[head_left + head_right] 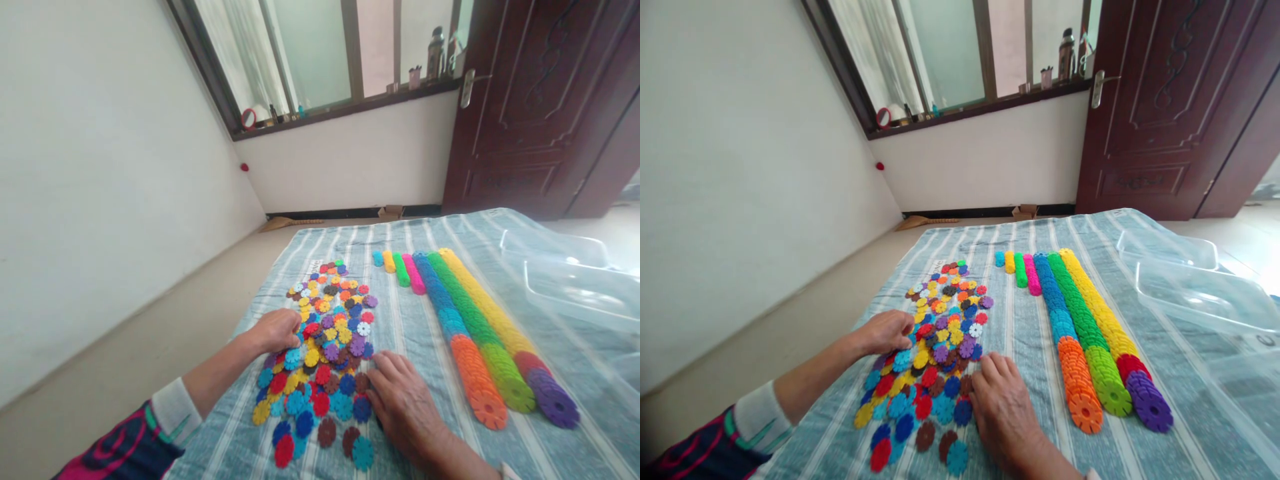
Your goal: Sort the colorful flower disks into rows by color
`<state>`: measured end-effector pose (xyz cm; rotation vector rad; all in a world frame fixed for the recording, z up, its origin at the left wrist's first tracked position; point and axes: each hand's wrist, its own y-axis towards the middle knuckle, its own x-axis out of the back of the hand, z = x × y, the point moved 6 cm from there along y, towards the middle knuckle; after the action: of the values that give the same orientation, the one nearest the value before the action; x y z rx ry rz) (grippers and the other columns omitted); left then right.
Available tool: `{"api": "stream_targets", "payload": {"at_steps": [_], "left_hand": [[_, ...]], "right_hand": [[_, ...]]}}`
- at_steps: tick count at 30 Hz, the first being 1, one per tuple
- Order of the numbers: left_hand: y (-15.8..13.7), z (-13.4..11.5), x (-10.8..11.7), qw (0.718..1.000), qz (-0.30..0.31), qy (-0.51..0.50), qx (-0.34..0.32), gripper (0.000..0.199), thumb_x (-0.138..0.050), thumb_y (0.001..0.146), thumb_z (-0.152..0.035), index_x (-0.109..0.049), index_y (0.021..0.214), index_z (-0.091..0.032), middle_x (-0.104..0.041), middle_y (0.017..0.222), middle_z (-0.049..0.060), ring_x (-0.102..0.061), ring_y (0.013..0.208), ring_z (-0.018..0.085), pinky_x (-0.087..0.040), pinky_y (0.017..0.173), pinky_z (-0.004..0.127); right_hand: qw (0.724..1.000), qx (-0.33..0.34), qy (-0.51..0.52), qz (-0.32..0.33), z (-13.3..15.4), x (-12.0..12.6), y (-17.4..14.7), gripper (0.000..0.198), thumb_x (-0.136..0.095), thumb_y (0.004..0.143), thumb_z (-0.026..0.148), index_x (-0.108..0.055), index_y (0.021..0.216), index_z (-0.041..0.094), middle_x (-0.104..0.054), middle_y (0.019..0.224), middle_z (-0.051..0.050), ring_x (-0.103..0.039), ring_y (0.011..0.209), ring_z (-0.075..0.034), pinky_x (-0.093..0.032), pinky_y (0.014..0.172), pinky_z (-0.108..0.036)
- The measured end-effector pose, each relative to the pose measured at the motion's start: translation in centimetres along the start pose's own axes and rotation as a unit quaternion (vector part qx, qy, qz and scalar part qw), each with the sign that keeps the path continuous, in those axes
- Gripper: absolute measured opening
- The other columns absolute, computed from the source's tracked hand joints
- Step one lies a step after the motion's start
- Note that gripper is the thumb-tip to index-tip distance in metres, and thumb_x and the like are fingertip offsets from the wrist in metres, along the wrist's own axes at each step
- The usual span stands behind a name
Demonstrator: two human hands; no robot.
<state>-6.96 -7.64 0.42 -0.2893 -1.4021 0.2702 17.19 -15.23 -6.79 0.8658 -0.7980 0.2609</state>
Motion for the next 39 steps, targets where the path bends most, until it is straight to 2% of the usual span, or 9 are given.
{"api": "stream_targets", "payload": {"at_steps": [5, 11, 13, 16, 21, 25, 28, 35, 39], "left_hand": [[0.1, -0.1, -0.4, 1.0, -0.015, -0.02, 0.003, 0.008, -0.06, 0.064, -0.018, -0.052, 0.065, -0.019, -0.053, 0.066, -0.002, -0.049, 0.065, 0.015, -0.025, 0.057, 0.026], [1.1, 1.7, -1.3, 0.988, 0.002, -0.152, -0.013, 0.009, -0.053, 0.055, -0.018, -0.047, 0.062, -0.019, -0.046, 0.06, -0.005, -0.045, 0.063, 0.013, -0.028, 0.057, 0.023], [1.5, 2.2, -0.9, 0.982, 0.013, -0.184, -0.033, 0.008, -0.051, 0.053, -0.019, -0.049, 0.061, -0.019, -0.046, 0.058, -0.006, -0.045, 0.061, 0.013, -0.029, 0.057, 0.023], [2.4, 2.1, 0.8, 0.976, -0.006, -0.209, -0.052, 0.009, -0.051, 0.054, -0.023, -0.054, 0.061, -0.019, -0.048, 0.057, -0.005, -0.046, 0.06, 0.013, -0.031, 0.056, 0.022], [5.1, -1.6, 3.6, 0.954, -0.05, -0.282, -0.09, 0.013, -0.055, 0.062, -0.029, -0.061, 0.067, -0.018, -0.055, 0.056, -0.005, -0.054, 0.056, 0.013, -0.039, 0.056, 0.022], [8.3, -5.9, 4.5, 0.939, -0.095, -0.3, -0.136, 0.015, -0.054, 0.068, -0.025, -0.067, 0.068, -0.017, -0.061, 0.057, -0.003, -0.06, 0.058, 0.014, -0.044, 0.059, 0.022], [11.1, -8.2, 4.8, 0.941, -0.132, -0.279, -0.138, 0.023, -0.052, 0.07, -0.018, -0.074, 0.077, -0.016, -0.065, 0.059, -0.002, -0.063, 0.061, 0.013, -0.046, 0.061, 0.021], [17.0, -10.7, 6.3, 0.94, -0.223, -0.236, -0.103, 0.037, -0.05, 0.077, -0.011, -0.078, 0.101, -0.016, -0.076, 0.078, 0.001, -0.069, 0.074, 0.015, -0.052, 0.072, 0.022], [19.3, -11.7, 6.9, 0.936, -0.258, -0.218, -0.101, 0.037, -0.051, 0.079, -0.009, -0.078, 0.103, -0.02, -0.078, 0.091, 0.002, -0.07, 0.092, 0.018, -0.052, 0.088, 0.026]], "right_hand": [[1.0, 0.005, 0.002, -0.011, 0.1, 0.1, 0.1, 0.014, -0.061, 0.083, 0.007, -0.059, 0.086, 0.02, -0.064, 0.098, -0.008, -0.056, 0.095, -0.028, -0.05, 0.08, -0.043], [1.0, 0.002, 0.005, -0.023, 0.2, 0.3, 0.6, 0.011, -0.063, 0.084, 0.01, -0.059, 0.085, 0.02, -0.064, 0.093, -0.006, -0.057, 0.089, -0.026, -0.051, 0.078, -0.041], [1.0, 0.001, 0.001, -0.024, 0.2, 0.2, 0.8, 0.01, -0.064, 0.085, 0.012, -0.059, 0.084, 0.021, -0.063, 0.089, -0.005, -0.057, 0.086, -0.025, -0.051, 0.077, -0.039], [0.999, -0.005, -0.01, -0.031, 0.1, 0.1, 0.9, 0.01, -0.064, 0.085, 0.014, -0.058, 0.082, 0.021, -0.062, 0.086, -0.004, -0.057, 0.085, -0.024, -0.051, 0.077, -0.038], [0.999, -0.003, -0.02, -0.047, 0.1, 0.0, 0.9, 0.009, -0.064, 0.086, 0.018, -0.058, 0.082, 0.022, -0.064, 0.089, -0.004, -0.058, 0.085, -0.024, -0.051, 0.076, -0.038], [0.998, -0.003, -0.03, -0.05, -0.1, -0.4, 0.9, 0.01, -0.066, 0.085, 0.022, -0.057, 0.081, 0.022, -0.064, 0.088, -0.004, -0.058, 0.085, -0.024, -0.05, 0.076, -0.038], [0.998, 0.0, -0.042, -0.054, -0.4, -1.0, 0.8, 0.011, -0.066, 0.086, 0.025, -0.057, 0.081, 0.023, -0.064, 0.087, -0.004, -0.058, 0.086, -0.024, -0.05, 0.078, -0.038], [0.994, 0.032, -0.067, -0.081, -1.2, -2.7, 0.4, 0.015, -0.062, 0.09, 0.036, -0.059, 0.084, 0.023, -0.067, 0.095, -0.007, -0.06, 0.089, -0.025, -0.051, 0.076, -0.038], [0.989, 0.042, -0.079, -0.121, -1.5, -3.0, 0.3, 0.017, -0.061, 0.091, 0.039, -0.06, 0.083, 0.024, -0.069, 0.094, -0.006, -0.062, 0.088, -0.026, -0.053, 0.073, -0.037]]}}
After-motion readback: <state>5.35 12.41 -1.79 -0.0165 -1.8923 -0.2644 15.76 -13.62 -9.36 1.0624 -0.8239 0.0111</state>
